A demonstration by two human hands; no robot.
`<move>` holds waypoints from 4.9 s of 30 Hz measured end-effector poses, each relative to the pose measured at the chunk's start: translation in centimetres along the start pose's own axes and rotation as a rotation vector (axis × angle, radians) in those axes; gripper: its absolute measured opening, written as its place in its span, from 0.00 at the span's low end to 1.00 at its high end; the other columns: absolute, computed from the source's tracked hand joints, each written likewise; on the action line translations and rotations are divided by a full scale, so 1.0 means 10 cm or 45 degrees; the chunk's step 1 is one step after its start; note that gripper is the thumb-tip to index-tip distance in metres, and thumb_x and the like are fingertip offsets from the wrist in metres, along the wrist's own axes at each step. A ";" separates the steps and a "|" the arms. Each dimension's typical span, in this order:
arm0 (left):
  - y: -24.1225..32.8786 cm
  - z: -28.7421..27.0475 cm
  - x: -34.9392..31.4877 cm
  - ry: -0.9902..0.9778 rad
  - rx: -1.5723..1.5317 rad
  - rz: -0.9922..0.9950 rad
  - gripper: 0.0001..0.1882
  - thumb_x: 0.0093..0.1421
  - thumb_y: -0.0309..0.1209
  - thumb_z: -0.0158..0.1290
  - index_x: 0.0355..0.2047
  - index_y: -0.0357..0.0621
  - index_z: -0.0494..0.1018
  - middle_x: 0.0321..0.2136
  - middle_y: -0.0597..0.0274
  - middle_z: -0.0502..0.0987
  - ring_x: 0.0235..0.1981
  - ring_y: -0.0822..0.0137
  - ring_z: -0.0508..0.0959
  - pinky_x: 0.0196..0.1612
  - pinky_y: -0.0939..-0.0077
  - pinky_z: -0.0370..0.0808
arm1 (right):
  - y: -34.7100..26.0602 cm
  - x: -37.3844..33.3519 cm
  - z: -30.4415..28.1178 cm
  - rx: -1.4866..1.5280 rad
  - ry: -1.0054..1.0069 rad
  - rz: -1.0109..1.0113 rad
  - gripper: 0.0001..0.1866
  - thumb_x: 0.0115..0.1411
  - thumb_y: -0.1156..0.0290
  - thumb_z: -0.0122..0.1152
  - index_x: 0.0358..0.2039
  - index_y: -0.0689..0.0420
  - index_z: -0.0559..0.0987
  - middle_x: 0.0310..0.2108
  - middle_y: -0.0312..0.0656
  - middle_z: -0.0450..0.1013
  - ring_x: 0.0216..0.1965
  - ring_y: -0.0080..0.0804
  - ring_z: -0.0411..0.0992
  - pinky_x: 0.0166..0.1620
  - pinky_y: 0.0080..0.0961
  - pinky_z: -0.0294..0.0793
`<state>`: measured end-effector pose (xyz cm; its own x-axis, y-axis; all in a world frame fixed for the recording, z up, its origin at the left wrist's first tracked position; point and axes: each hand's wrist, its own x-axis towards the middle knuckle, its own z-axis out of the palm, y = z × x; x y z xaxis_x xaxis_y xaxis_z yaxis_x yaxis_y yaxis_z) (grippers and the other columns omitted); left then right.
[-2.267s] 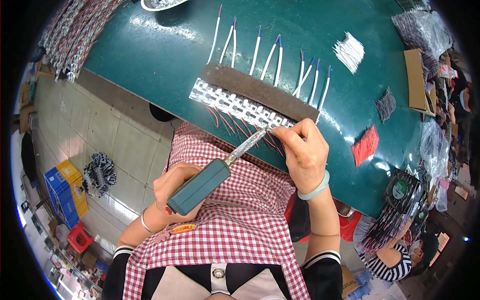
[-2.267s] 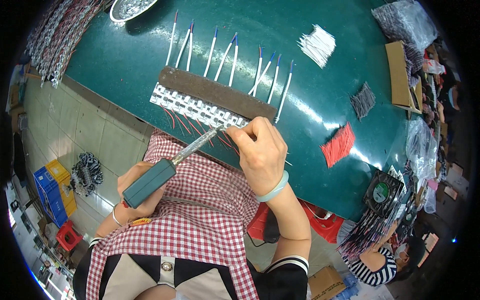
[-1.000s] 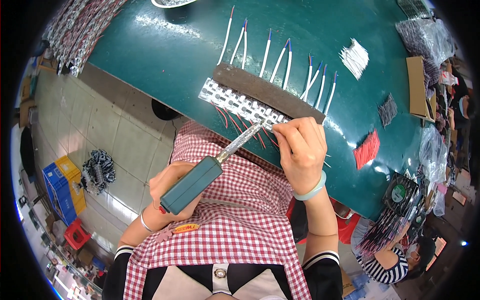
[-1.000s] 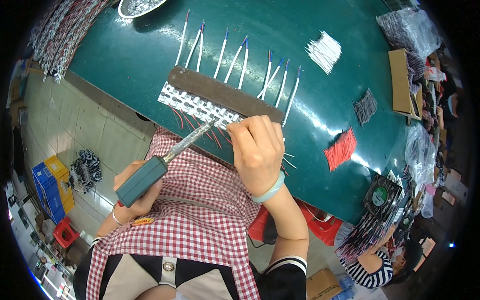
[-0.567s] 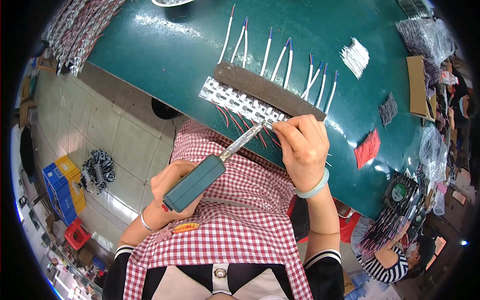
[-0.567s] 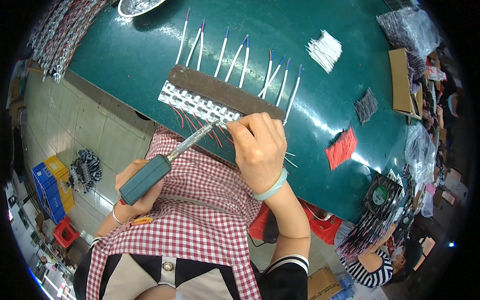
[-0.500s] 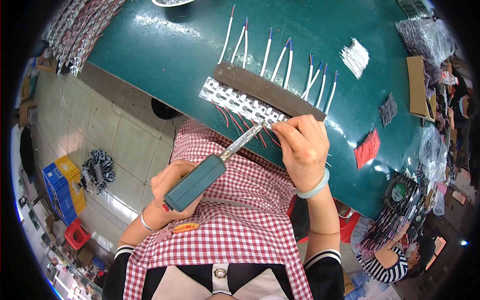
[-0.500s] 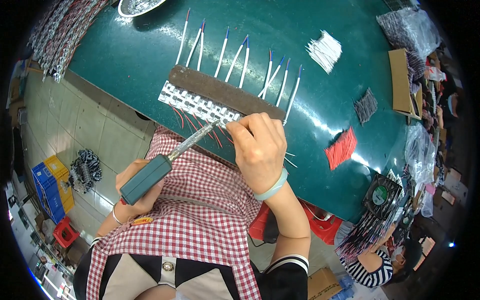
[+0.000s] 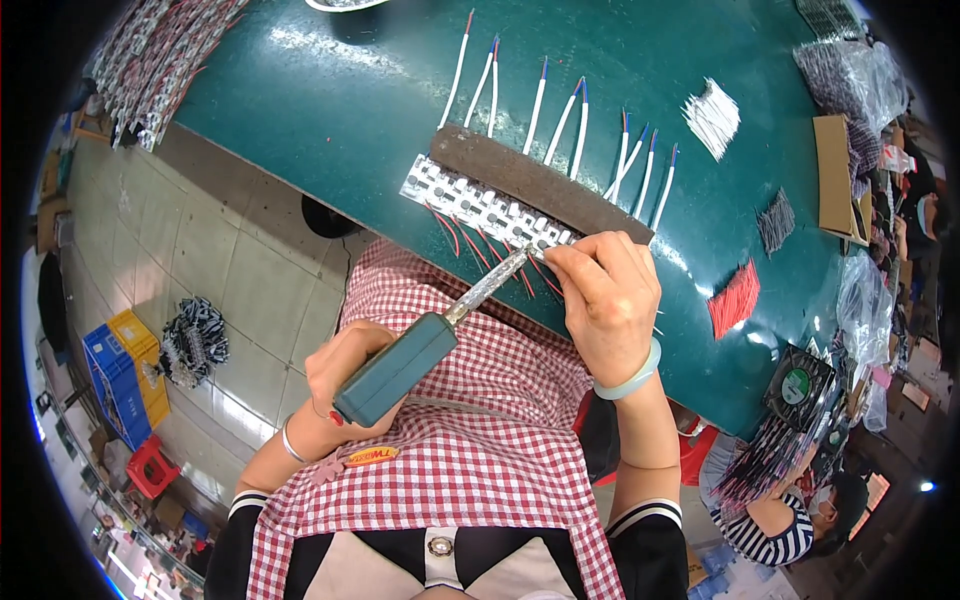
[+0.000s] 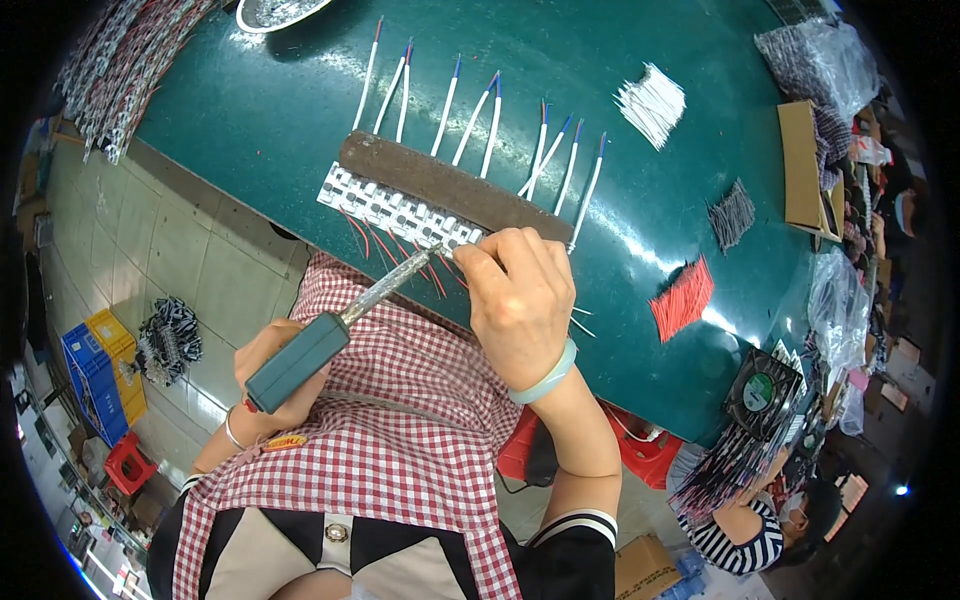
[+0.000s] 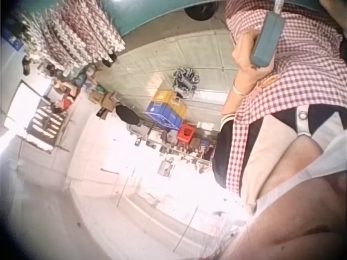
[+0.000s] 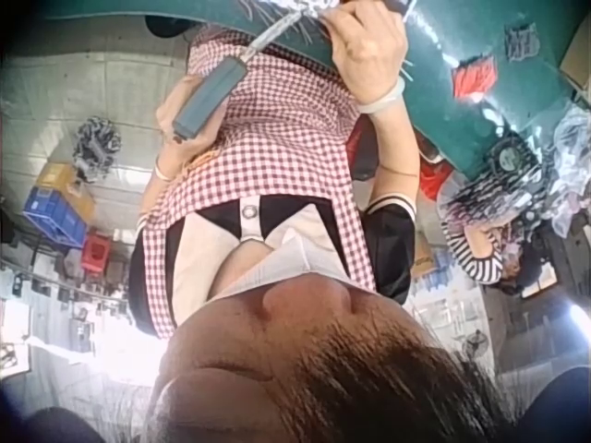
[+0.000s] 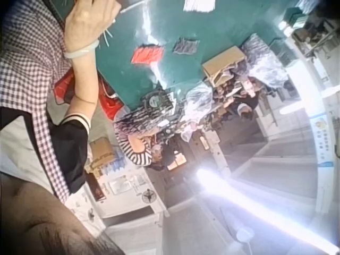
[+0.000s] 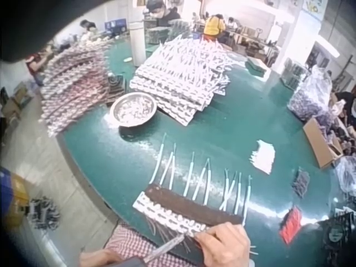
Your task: The person secures wires on circuit boards with a weight bar, solders the wires to the boards using a soldering gun, stacks the completed board onto a pile, and picks up another board.
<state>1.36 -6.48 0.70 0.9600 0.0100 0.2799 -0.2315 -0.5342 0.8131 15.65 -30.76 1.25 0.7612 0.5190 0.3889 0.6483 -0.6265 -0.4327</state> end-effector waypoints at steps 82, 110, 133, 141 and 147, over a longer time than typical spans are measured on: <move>0.02 -0.17 -0.10 0.100 0.001 -0.108 0.14 0.51 0.19 0.64 0.39 0.29 0.79 0.34 0.47 0.81 0.33 0.54 0.84 0.35 0.68 0.79 | -0.03 0.07 -0.02 0.129 -0.023 -0.119 0.16 0.46 0.89 0.70 0.37 0.61 0.82 0.30 0.43 0.77 0.31 0.38 0.76 0.32 0.31 0.75; 0.00 -0.08 -0.01 0.052 0.015 0.007 0.12 0.46 0.16 0.63 0.32 0.27 0.76 0.29 0.48 0.79 0.27 0.58 0.83 0.29 0.75 0.79 | -0.09 0.08 -0.12 -0.021 -0.167 -0.131 0.15 0.45 0.86 0.69 0.37 0.62 0.82 0.30 0.43 0.75 0.31 0.39 0.74 0.32 0.32 0.74; 0.00 -0.17 -0.03 0.139 0.113 0.047 0.11 0.50 0.19 0.63 0.35 0.29 0.79 0.31 0.48 0.80 0.28 0.56 0.84 0.30 0.70 0.79 | -0.06 0.08 -0.15 -0.036 -0.245 -0.141 0.15 0.45 0.81 0.62 0.38 0.63 0.81 0.33 0.43 0.74 0.34 0.40 0.73 0.36 0.33 0.76; -0.02 -0.17 -0.07 0.195 0.121 -0.040 0.13 0.51 0.19 0.63 0.38 0.29 0.79 0.34 0.46 0.81 0.31 0.54 0.85 0.34 0.68 0.81 | -0.27 0.13 -0.52 -0.073 -0.216 -0.062 0.17 0.44 0.82 0.63 0.38 0.64 0.81 0.31 0.44 0.74 0.31 0.41 0.73 0.34 0.33 0.75; -0.05 -0.18 -0.08 0.194 0.128 -0.013 0.12 0.51 0.18 0.63 0.37 0.28 0.79 0.34 0.46 0.81 0.32 0.54 0.85 0.34 0.68 0.81 | -0.15 0.18 -0.06 0.034 -0.138 -0.178 0.17 0.45 0.83 0.64 0.40 0.64 0.81 0.33 0.44 0.75 0.34 0.40 0.74 0.34 0.33 0.76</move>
<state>0.44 -4.74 1.03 0.9254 0.1398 0.3523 -0.1976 -0.6154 0.7631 16.04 -29.30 3.08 0.6599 0.6608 0.3576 0.7474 -0.5286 -0.4025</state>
